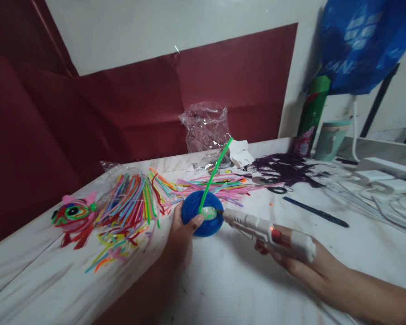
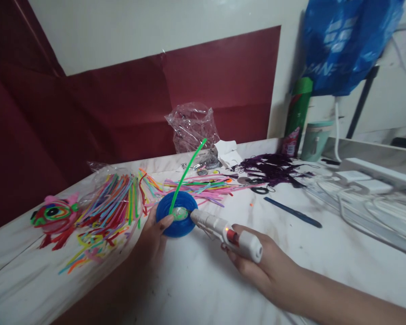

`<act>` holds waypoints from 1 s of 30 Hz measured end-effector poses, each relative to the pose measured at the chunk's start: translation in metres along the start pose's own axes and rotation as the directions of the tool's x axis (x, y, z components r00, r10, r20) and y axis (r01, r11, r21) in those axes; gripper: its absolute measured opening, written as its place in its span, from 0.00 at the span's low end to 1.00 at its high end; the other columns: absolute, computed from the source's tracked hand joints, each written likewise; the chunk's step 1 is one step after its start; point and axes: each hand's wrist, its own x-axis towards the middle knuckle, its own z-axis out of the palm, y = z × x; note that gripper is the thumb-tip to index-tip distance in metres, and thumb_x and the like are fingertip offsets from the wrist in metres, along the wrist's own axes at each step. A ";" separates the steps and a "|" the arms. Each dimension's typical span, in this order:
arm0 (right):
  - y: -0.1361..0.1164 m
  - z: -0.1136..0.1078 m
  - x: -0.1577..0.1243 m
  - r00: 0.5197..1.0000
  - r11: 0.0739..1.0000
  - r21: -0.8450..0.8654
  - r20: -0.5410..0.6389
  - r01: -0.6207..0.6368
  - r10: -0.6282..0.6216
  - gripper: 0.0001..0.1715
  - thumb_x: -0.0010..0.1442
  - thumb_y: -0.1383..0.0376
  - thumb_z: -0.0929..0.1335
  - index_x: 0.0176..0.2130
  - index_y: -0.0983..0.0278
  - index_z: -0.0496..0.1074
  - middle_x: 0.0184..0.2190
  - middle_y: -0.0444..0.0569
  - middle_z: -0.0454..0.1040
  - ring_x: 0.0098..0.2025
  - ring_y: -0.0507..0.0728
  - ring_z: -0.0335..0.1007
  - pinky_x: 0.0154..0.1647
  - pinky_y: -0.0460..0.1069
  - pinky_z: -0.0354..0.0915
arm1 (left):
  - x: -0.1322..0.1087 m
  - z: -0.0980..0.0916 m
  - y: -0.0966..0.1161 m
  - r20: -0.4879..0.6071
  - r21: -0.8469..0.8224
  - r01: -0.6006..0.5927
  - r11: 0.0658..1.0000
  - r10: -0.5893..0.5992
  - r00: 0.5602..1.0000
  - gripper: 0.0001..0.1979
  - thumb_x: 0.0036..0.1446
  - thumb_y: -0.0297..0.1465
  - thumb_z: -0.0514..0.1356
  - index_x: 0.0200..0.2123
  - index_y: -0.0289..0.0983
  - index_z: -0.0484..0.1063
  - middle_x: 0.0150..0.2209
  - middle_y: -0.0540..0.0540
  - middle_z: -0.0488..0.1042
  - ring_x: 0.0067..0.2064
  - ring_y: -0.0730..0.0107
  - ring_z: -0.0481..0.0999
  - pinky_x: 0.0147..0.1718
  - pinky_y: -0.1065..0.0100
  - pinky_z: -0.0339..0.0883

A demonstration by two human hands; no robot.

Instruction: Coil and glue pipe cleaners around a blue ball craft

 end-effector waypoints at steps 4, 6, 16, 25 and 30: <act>0.002 0.000 -0.001 1.000 1.000 -0.004 -0.006 0.006 -0.006 0.10 0.60 0.61 0.66 0.34 0.62 0.75 0.27 0.49 0.76 0.31 0.57 0.74 0.30 0.47 0.72 | 0.001 0.000 0.002 0.001 0.012 -0.008 1.000 0.008 1.000 0.34 0.39 0.32 0.70 0.52 0.38 0.65 0.40 0.44 0.77 0.41 0.60 0.76 0.43 0.61 0.69; 0.004 0.002 -0.002 1.000 1.000 0.009 -0.024 0.010 -0.009 0.10 0.60 0.61 0.65 0.33 0.62 0.74 0.28 0.49 0.76 0.31 0.57 0.74 0.30 0.47 0.72 | 0.002 0.000 0.001 0.015 0.006 0.006 1.000 -0.006 1.000 0.34 0.39 0.32 0.70 0.52 0.38 0.64 0.41 0.44 0.77 0.42 0.59 0.76 0.43 0.61 0.69; 0.011 0.004 -0.006 1.000 0.996 0.089 -0.017 0.013 -0.011 0.09 0.61 0.61 0.64 0.33 0.61 0.71 0.25 0.48 0.73 0.32 0.57 0.74 0.28 0.47 0.71 | 0.000 0.001 -0.002 0.056 0.015 0.008 1.000 -0.009 0.998 0.36 0.39 0.31 0.70 0.53 0.38 0.63 0.42 0.44 0.77 0.42 0.60 0.76 0.44 0.62 0.68; 0.009 0.004 -0.006 1.000 0.998 0.049 0.007 0.028 -0.028 0.09 0.61 0.64 0.64 0.39 0.62 0.74 0.32 0.52 0.77 0.35 0.58 0.75 0.28 0.47 0.71 | 0.001 0.003 0.000 0.005 -0.008 -0.011 1.000 0.011 1.000 0.33 0.39 0.32 0.69 0.51 0.38 0.64 0.40 0.45 0.77 0.42 0.59 0.76 0.44 0.61 0.68; 0.011 0.006 -0.008 0.999 0.998 0.061 -0.010 0.033 -0.033 0.09 0.62 0.63 0.62 0.35 0.61 0.72 0.29 0.50 0.75 0.35 0.58 0.75 0.28 0.47 0.71 | 0.000 0.002 0.001 0.024 -0.010 -0.017 1.000 0.017 1.000 0.34 0.39 0.32 0.69 0.52 0.38 0.64 0.40 0.45 0.77 0.42 0.59 0.77 0.44 0.60 0.68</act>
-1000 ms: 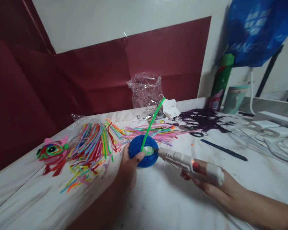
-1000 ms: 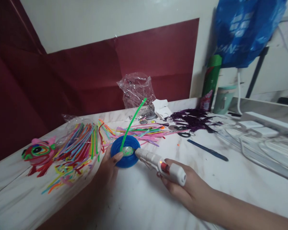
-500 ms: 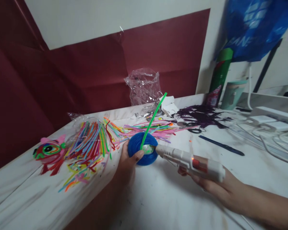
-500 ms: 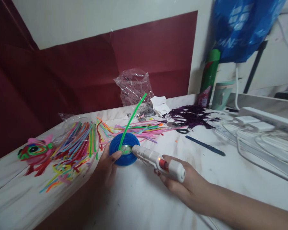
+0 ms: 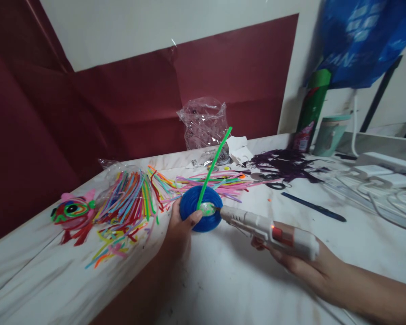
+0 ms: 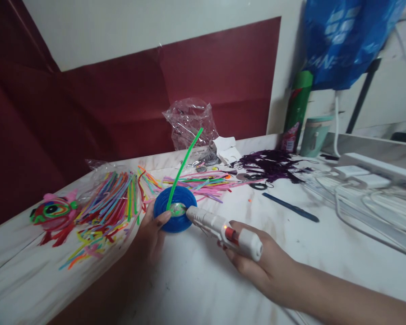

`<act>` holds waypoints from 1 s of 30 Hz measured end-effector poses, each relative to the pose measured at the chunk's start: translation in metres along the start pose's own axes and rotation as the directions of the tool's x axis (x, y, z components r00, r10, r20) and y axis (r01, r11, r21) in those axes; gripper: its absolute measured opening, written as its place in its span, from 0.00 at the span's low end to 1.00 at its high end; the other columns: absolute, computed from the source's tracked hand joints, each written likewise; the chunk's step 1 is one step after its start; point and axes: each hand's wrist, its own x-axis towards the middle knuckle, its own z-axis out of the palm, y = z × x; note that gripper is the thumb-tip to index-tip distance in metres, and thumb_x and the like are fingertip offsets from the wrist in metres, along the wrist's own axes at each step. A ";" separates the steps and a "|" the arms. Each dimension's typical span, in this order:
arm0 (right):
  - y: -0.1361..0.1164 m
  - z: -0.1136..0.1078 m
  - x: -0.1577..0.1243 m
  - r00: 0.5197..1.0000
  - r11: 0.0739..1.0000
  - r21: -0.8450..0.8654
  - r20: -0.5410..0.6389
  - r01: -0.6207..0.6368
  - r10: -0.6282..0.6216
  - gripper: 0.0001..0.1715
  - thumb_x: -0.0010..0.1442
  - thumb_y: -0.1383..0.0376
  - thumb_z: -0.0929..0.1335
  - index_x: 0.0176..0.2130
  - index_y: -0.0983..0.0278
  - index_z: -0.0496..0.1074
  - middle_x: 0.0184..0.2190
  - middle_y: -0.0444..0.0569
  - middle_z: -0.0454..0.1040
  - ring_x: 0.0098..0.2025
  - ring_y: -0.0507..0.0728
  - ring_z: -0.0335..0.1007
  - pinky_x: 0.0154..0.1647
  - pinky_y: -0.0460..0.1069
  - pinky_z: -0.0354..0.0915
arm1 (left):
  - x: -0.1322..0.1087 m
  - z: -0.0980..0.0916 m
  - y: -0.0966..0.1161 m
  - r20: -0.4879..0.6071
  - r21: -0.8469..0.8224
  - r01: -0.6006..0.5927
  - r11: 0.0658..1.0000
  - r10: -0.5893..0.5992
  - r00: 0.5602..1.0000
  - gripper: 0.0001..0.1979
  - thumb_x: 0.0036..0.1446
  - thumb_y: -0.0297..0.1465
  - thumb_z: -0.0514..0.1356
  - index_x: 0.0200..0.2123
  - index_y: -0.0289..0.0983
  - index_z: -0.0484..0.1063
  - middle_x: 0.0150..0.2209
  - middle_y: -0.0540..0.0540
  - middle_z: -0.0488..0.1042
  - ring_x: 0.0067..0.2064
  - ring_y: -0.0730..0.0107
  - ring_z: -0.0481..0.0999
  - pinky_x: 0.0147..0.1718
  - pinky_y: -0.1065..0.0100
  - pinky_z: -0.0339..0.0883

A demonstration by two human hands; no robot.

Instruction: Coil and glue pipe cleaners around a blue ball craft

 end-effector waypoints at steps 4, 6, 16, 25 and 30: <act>-0.001 0.000 0.001 1.000 1.000 0.011 0.007 -0.017 0.016 0.09 0.63 0.62 0.62 0.32 0.61 0.69 0.25 0.48 0.71 0.33 0.58 0.73 0.28 0.47 0.71 | -0.001 0.002 0.000 0.013 0.005 0.008 1.000 -0.008 1.000 0.33 0.40 0.31 0.69 0.51 0.38 0.64 0.39 0.45 0.77 0.42 0.59 0.77 0.44 0.60 0.68; -0.003 -0.001 0.001 1.000 1.000 0.012 0.006 -0.025 0.025 0.09 0.62 0.62 0.63 0.32 0.61 0.69 0.25 0.47 0.71 0.31 0.57 0.72 0.28 0.47 0.71 | -0.002 0.003 0.001 0.009 0.004 0.007 1.000 -0.007 1.000 0.33 0.40 0.31 0.69 0.52 0.38 0.64 0.40 0.45 0.77 0.42 0.58 0.77 0.44 0.59 0.68; -0.014 -0.003 0.006 0.999 1.000 -0.018 -0.044 0.013 -0.014 0.07 0.60 0.64 0.64 0.32 0.62 0.71 0.27 0.49 0.77 0.25 0.54 0.71 0.22 0.45 0.68 | -0.001 0.003 0.002 0.028 -0.013 -0.008 1.000 0.008 1.000 0.35 0.38 0.31 0.70 0.52 0.39 0.66 0.41 0.44 0.78 0.42 0.58 0.77 0.43 0.61 0.69; -0.007 -0.006 0.001 1.000 0.996 -0.088 0.015 0.021 -0.020 0.12 0.64 0.63 0.61 0.37 0.63 0.71 0.30 0.50 0.76 0.28 0.55 0.71 0.27 0.46 0.70 | -0.003 0.003 0.002 0.016 -0.015 -0.044 0.999 0.044 0.999 0.33 0.40 0.32 0.69 0.51 0.38 0.65 0.40 0.45 0.77 0.41 0.61 0.76 0.43 0.62 0.68; -0.004 -0.007 0.000 0.998 0.994 -0.109 0.057 0.004 0.003 0.09 0.63 0.65 0.62 0.37 0.62 0.71 0.32 0.52 0.77 0.34 0.58 0.74 0.32 0.48 0.72 | -0.002 0.003 0.002 0.003 -0.025 -0.051 0.998 0.051 0.999 0.33 0.40 0.32 0.69 0.51 0.38 0.64 0.41 0.44 0.76 0.43 0.59 0.75 0.44 0.61 0.68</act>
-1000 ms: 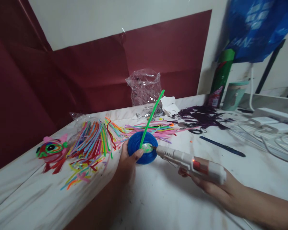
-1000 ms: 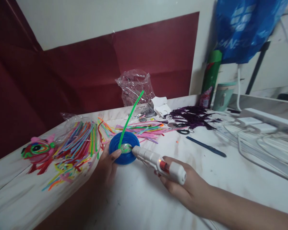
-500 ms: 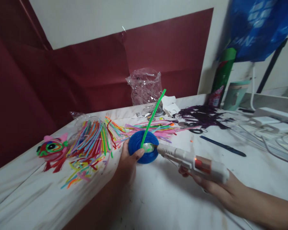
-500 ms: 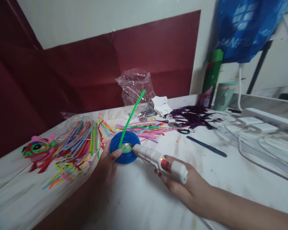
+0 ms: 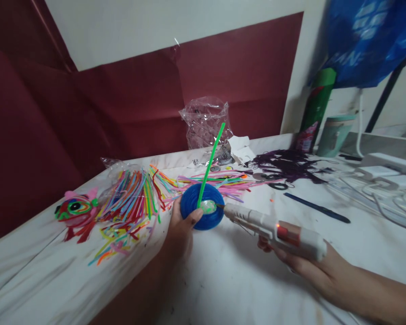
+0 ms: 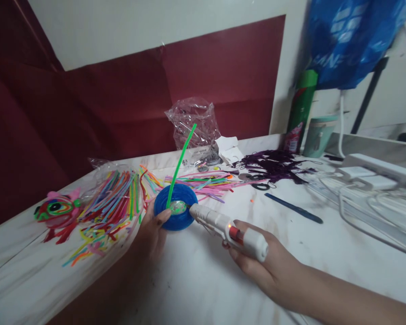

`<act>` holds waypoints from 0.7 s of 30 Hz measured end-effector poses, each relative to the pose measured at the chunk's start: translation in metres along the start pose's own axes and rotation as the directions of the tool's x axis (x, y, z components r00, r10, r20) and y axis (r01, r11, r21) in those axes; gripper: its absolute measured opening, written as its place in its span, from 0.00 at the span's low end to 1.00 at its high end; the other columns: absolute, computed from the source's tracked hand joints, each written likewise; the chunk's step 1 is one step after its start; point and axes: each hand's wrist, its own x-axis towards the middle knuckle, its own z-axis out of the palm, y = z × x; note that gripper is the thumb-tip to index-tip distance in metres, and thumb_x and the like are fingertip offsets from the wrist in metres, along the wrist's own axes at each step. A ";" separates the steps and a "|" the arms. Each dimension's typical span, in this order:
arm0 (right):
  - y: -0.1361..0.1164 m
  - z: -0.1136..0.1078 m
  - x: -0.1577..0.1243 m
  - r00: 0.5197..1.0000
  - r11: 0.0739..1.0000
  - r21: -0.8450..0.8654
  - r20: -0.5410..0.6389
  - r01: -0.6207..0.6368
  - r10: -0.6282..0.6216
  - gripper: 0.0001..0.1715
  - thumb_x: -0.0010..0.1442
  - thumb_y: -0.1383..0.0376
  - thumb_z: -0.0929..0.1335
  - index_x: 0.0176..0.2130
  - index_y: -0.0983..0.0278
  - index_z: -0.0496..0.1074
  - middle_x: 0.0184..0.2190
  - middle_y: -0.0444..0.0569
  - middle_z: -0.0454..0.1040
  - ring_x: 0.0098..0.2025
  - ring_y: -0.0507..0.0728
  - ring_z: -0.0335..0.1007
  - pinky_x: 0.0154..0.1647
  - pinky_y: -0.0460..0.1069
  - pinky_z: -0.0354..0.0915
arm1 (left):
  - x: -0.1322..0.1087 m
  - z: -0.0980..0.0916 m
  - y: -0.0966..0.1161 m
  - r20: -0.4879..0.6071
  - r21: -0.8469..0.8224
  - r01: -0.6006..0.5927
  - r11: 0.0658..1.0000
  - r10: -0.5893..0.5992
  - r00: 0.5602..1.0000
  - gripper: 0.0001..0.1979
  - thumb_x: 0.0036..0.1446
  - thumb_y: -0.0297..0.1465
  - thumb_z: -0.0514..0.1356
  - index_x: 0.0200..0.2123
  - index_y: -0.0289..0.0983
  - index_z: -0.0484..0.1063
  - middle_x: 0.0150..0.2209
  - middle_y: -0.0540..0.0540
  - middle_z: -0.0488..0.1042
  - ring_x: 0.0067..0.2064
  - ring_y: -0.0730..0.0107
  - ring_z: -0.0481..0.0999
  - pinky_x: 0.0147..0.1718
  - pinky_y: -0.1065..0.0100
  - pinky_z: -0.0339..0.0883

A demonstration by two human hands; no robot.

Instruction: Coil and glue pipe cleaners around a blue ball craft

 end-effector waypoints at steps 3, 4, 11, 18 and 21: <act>-0.001 0.001 0.000 1.000 1.000 0.007 0.001 -0.019 0.019 0.09 0.63 0.65 0.62 0.37 0.62 0.71 0.31 0.51 0.76 0.32 0.57 0.73 0.30 0.48 0.71 | 0.001 0.000 0.000 -0.010 -0.012 0.004 1.000 -0.004 1.000 0.34 0.40 0.32 0.69 0.52 0.38 0.63 0.43 0.44 0.75 0.44 0.59 0.75 0.46 0.60 0.67; -0.002 0.001 0.000 1.000 1.000 0.013 -0.006 -0.025 0.025 0.09 0.63 0.64 0.62 0.36 0.62 0.71 0.31 0.51 0.76 0.31 0.56 0.73 0.30 0.48 0.71 | 0.001 -0.001 -0.001 -0.013 -0.016 0.008 1.000 -0.008 1.000 0.34 0.40 0.32 0.70 0.52 0.38 0.63 0.43 0.44 0.75 0.45 0.59 0.75 0.47 0.60 0.67; -0.008 0.000 0.003 1.000 1.000 -0.025 0.002 -0.020 0.020 0.11 0.64 0.64 0.60 0.35 0.63 0.70 0.29 0.50 0.76 0.29 0.55 0.72 0.28 0.47 0.71 | 0.003 -0.003 -0.002 -0.024 -0.018 0.015 1.000 -0.016 1.000 0.35 0.39 0.32 0.70 0.52 0.38 0.63 0.42 0.44 0.75 0.44 0.60 0.75 0.47 0.60 0.66; -0.005 0.001 0.000 0.999 0.998 -0.043 0.000 0.043 -0.043 0.08 0.63 0.67 0.61 0.36 0.62 0.69 0.30 0.50 0.76 0.32 0.56 0.75 0.32 0.47 0.73 | 0.004 -0.003 -0.001 -0.010 -0.034 0.015 0.999 -0.015 1.000 0.36 0.38 0.32 0.70 0.52 0.38 0.62 0.42 0.45 0.75 0.43 0.60 0.75 0.47 0.60 0.66; -0.007 0.001 0.000 0.998 0.998 -0.043 -0.021 0.051 -0.052 0.09 0.62 0.68 0.61 0.36 0.62 0.69 0.29 0.49 0.76 0.31 0.56 0.75 0.30 0.46 0.73 | 0.003 -0.002 0.000 -0.006 -0.027 0.018 0.999 -0.018 1.000 0.36 0.38 0.32 0.70 0.52 0.38 0.62 0.42 0.45 0.75 0.43 0.61 0.75 0.47 0.60 0.66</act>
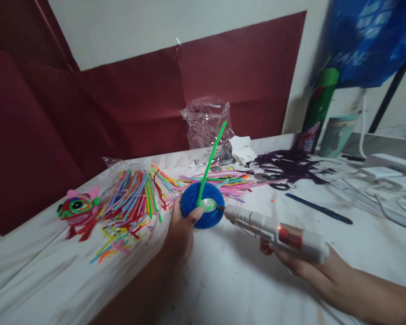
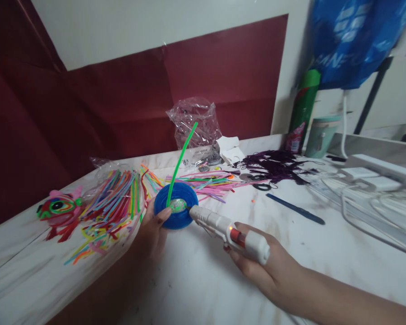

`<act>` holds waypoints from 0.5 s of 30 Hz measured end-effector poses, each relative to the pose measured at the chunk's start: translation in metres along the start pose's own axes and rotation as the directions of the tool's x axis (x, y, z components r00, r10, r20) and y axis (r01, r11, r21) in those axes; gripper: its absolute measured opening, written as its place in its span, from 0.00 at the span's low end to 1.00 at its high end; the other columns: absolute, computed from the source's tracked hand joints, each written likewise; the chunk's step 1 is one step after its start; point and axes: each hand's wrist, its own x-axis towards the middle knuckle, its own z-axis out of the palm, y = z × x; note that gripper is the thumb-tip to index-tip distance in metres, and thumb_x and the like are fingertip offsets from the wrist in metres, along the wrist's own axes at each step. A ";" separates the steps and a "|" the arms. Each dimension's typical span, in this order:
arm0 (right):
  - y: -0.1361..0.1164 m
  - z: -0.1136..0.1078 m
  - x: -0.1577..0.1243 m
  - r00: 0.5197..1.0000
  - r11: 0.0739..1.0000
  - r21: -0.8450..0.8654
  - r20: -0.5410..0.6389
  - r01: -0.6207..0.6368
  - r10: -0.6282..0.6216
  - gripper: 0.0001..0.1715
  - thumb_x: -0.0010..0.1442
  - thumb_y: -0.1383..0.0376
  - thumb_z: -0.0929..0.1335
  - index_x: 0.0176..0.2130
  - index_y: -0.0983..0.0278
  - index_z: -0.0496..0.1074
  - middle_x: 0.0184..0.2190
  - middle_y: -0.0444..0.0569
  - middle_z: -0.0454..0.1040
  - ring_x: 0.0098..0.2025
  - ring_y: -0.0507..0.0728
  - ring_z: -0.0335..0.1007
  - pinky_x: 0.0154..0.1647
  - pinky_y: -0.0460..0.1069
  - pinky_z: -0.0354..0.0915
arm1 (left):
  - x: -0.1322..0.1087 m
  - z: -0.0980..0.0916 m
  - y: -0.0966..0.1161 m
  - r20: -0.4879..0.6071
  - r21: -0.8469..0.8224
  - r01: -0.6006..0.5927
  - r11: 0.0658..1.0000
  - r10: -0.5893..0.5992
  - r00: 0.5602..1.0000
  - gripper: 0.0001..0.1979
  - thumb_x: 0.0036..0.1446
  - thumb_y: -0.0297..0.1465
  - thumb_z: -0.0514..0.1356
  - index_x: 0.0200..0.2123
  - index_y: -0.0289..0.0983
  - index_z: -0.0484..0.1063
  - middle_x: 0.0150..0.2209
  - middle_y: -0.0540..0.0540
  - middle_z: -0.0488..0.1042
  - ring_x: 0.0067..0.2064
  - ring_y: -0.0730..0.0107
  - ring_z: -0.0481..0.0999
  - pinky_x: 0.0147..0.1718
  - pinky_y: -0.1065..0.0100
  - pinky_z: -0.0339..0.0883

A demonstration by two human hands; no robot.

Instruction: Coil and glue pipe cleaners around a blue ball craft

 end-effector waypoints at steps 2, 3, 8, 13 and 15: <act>-0.003 0.000 0.001 1.000 1.000 0.002 -0.018 0.009 -0.009 0.09 0.62 0.68 0.60 0.35 0.62 0.69 0.28 0.50 0.77 0.30 0.56 0.76 0.29 0.46 0.73 | -0.001 0.000 0.001 -0.001 0.003 0.008 1.000 -0.008 1.000 0.36 0.38 0.32 0.70 0.52 0.38 0.62 0.42 0.45 0.75 0.43 0.61 0.75 0.47 0.61 0.66; -0.004 0.001 0.002 1.000 1.000 0.002 -0.028 0.011 -0.011 0.10 0.62 0.68 0.60 0.34 0.62 0.69 0.28 0.50 0.77 0.30 0.56 0.76 0.28 0.46 0.73 | -0.001 0.001 0.001 -0.005 0.005 0.012 1.000 -0.012 1.000 0.36 0.38 0.32 0.70 0.52 0.38 0.62 0.42 0.45 0.75 0.43 0.61 0.75 0.47 0.61 0.65; -0.008 0.001 0.004 0.998 1.000 0.010 -0.060 0.011 -0.011 0.09 0.60 0.68 0.60 0.32 0.61 0.69 0.26 0.50 0.77 0.28 0.56 0.75 0.25 0.45 0.72 | -0.001 0.001 -0.001 -0.013 0.011 0.016 1.000 -0.016 1.000 0.36 0.38 0.33 0.70 0.52 0.38 0.62 0.41 0.45 0.75 0.42 0.61 0.75 0.46 0.61 0.66; -0.004 0.001 0.003 0.996 1.000 0.014 -0.081 0.027 -0.026 0.09 0.60 0.68 0.61 0.34 0.61 0.70 0.25 0.47 0.76 0.25 0.54 0.74 0.26 0.44 0.72 | -0.001 0.000 -0.003 -0.021 0.026 0.014 1.000 -0.013 1.000 0.34 0.39 0.33 0.70 0.51 0.38 0.63 0.40 0.46 0.75 0.41 0.63 0.74 0.45 0.62 0.66; -0.003 0.000 0.004 0.997 1.000 0.005 -0.073 0.022 -0.021 0.09 0.60 0.69 0.61 0.35 0.62 0.71 0.26 0.47 0.76 0.26 0.54 0.74 0.27 0.44 0.72 | -0.002 -0.001 -0.004 -0.007 0.048 0.010 0.999 -0.009 1.000 0.34 0.39 0.33 0.70 0.51 0.39 0.63 0.40 0.46 0.75 0.41 0.63 0.74 0.44 0.62 0.67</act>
